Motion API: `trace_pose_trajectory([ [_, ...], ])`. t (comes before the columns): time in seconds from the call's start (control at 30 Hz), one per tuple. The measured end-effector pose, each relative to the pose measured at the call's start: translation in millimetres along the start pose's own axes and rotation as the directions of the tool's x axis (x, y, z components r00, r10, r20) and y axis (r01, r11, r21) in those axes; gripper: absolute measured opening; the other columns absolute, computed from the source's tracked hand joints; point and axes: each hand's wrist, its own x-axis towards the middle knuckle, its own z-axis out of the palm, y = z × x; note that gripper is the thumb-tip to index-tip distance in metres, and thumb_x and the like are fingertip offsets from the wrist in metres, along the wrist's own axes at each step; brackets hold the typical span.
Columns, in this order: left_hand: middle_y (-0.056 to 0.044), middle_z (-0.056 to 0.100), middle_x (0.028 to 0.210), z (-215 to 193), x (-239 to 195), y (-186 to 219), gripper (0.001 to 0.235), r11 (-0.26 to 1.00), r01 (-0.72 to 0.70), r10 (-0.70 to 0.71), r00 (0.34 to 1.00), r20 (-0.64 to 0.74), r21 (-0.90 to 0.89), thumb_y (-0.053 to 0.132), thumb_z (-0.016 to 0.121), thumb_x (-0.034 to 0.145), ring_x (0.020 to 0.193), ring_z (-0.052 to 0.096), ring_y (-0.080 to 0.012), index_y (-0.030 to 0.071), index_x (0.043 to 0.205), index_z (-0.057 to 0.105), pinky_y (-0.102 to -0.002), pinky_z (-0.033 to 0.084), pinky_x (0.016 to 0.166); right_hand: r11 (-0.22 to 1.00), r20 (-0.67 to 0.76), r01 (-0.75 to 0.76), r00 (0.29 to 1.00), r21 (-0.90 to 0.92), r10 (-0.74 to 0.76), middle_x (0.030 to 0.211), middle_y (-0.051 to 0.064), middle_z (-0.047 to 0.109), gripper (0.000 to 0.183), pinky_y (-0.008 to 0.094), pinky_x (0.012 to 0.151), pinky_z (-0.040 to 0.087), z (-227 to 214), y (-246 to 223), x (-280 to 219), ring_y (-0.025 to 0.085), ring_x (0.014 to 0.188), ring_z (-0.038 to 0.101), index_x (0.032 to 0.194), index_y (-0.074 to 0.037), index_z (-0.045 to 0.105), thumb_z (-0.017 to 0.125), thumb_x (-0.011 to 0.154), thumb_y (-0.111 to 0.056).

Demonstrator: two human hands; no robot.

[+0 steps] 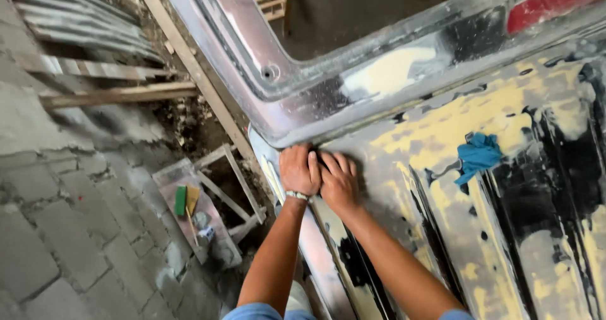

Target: Wet sanding the surface of a vehicle body part to smooth it before painting.

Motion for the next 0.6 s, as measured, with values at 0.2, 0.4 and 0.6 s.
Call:
trace_pose_trajectory([
  [0.2, -0.016, 0.061, 0.094, -7, 8, 4, 0.027, 0.999, -0.039, 0.038, 0.999, 0.035, 0.027, 0.025, 0.055, 0.099, 0.091, 0.055, -0.0376, 0.003, 0.109, 0.066, -0.048, 0.043, 0.086, 0.999, -0.043, -0.011, 0.999, -0.046, 0.009, 0.130, 0.005, 0.066, 0.031, 0.048, 0.099, 0.039, -3, 5, -2, 0.028, 0.118, 0.058, 0.117, -0.012, 0.075, 0.062, 0.089, -0.013],
  [0.4, -0.015, 0.060, 0.094, -8, 9, 16, 0.025, 0.996, -0.046, 0.041, 0.997, 0.058, 0.071, 0.029, 0.060, 0.095, 0.090, 0.055, -0.0373, 0.006, 0.104, 0.067, -0.048, 0.042, 0.085, 0.998, -0.073, -0.066, 0.995, -0.012, 0.065, 0.128, 0.004, 0.067, 0.030, 0.048, 0.099, 0.039, -25, 2, -4, 0.027, 0.118, 0.058, 0.119, -0.013, 0.075, 0.062, 0.092, -0.014],
  [0.6, -0.014, 0.059, 0.094, -3, 7, 10, 0.019, 0.994, -0.054, 0.049, 0.998, 0.049, 0.097, 0.025, 0.062, 0.095, 0.091, 0.055, -0.0363, 0.007, 0.099, 0.067, -0.047, 0.043, 0.085, 0.997, -0.061, -0.068, 0.996, -0.032, 0.066, 0.127, 0.004, 0.068, 0.031, 0.049, 0.100, 0.039, -8, 6, 9, 0.028, 0.120, 0.058, 0.121, -0.013, 0.074, 0.062, 0.092, -0.012],
])
